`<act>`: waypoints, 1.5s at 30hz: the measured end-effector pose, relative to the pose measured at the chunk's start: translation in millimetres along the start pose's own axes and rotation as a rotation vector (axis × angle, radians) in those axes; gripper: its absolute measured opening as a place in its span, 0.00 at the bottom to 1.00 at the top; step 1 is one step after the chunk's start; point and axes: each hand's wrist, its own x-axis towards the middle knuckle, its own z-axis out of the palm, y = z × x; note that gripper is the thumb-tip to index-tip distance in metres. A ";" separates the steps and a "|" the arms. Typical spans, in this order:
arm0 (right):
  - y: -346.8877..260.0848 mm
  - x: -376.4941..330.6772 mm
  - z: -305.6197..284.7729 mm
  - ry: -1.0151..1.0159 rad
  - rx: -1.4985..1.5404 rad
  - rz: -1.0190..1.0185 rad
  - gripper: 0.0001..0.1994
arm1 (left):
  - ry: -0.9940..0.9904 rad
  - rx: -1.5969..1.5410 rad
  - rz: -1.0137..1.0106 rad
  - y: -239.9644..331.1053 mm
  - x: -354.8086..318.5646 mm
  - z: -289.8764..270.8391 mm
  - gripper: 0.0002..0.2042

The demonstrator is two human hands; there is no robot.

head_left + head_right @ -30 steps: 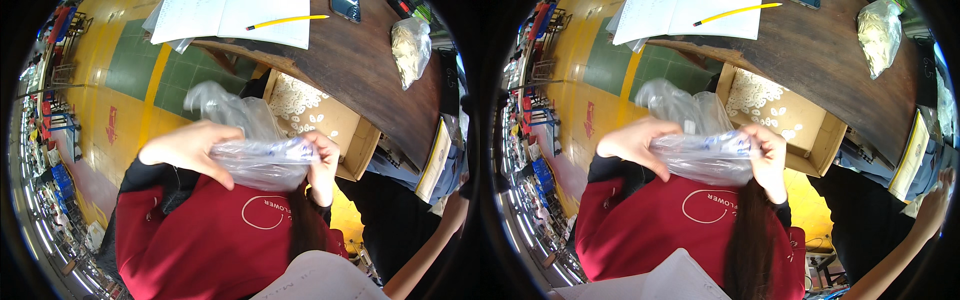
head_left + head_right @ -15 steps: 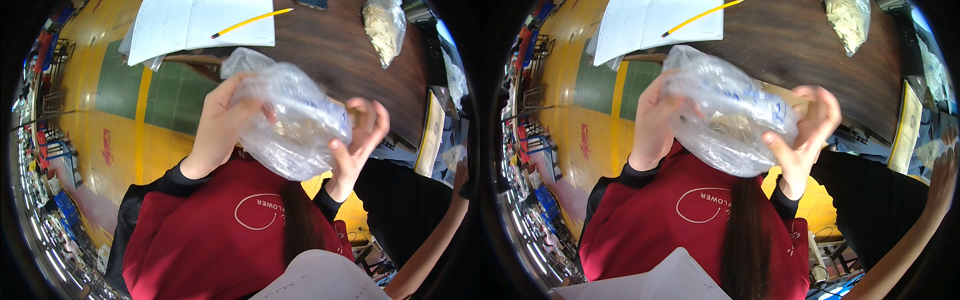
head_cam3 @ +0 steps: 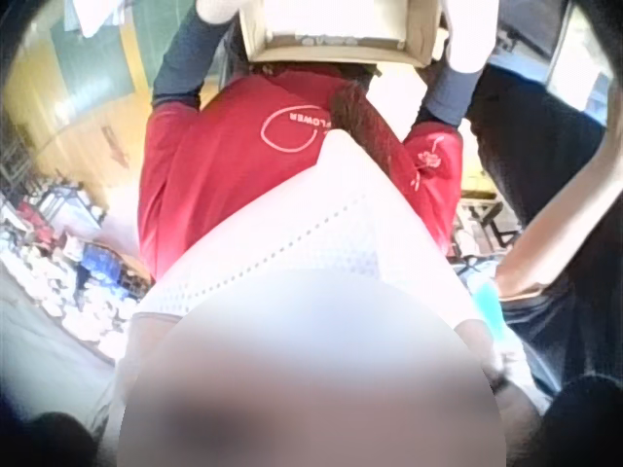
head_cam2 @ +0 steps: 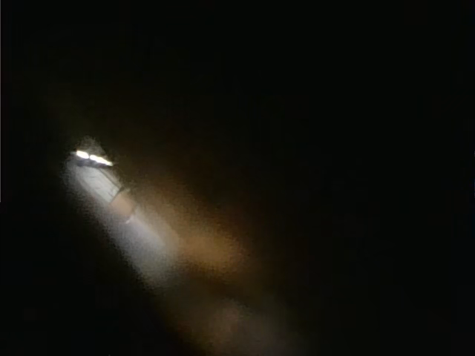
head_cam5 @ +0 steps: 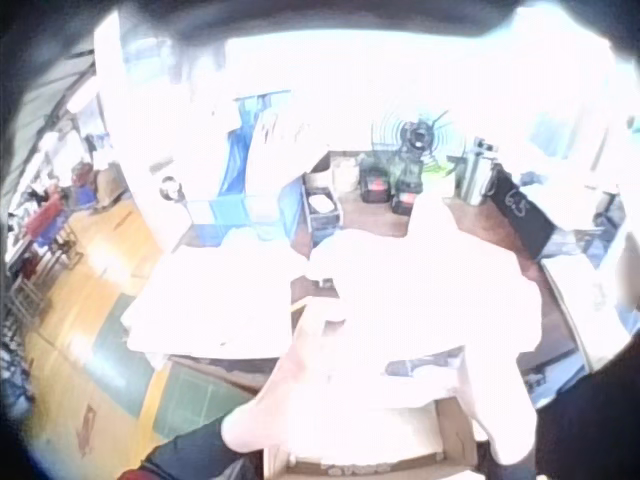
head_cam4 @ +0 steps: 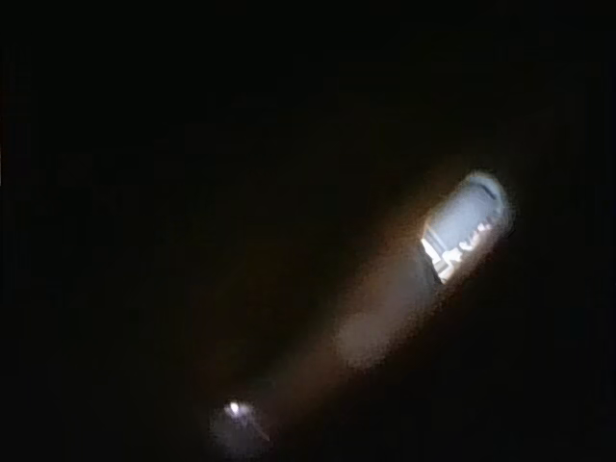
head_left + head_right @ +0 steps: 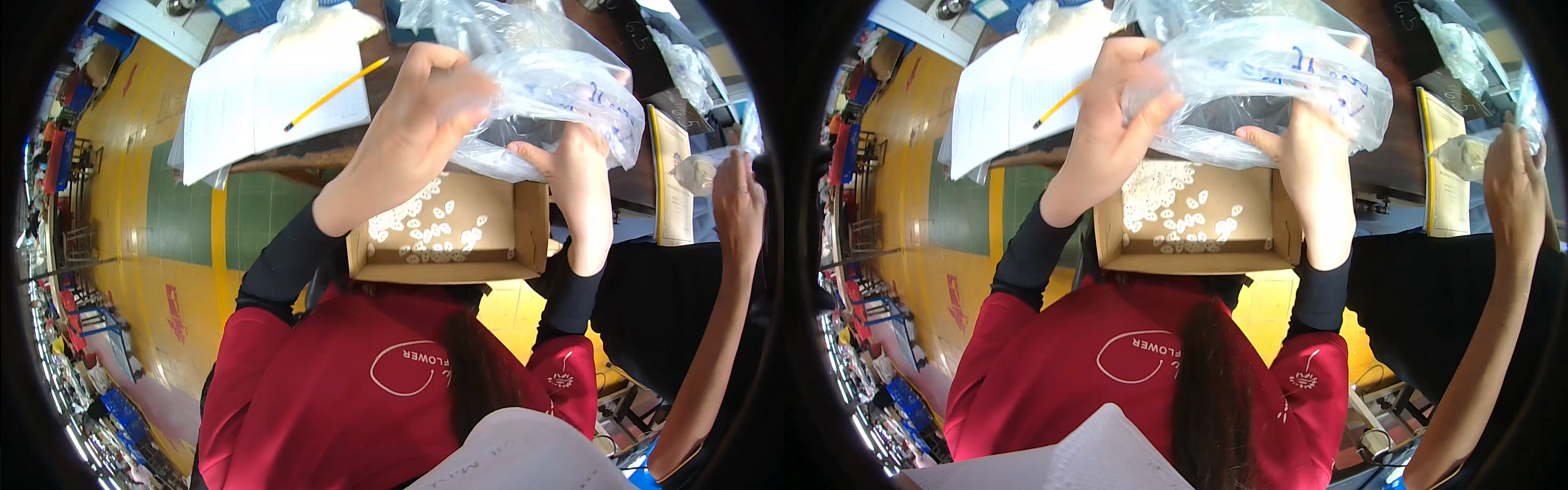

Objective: The person sorts small white decorative pieces from a plastic bag onto a table, then transfers them into a cardboard box. They handle the pieces by hand, arranging them in the box and occasionally adjusting the bag and box position.

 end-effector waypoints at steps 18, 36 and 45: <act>-12.5 -47.0 26.9 -0.703 1.051 -0.423 0.14 | -0.055 0.426 0.034 -83.8 -15.1 -48.5 0.15; -89.6 -125.7 251.0 -0.194 0.217 -0.442 0.20 | 0.130 0.288 0.042 -130.5 -35.6 -14.9 0.12; -44.8 -129.8 207.9 -0.403 0.330 -0.518 0.14 | 0.131 0.260 0.087 -128.9 -39.5 -18.0 0.16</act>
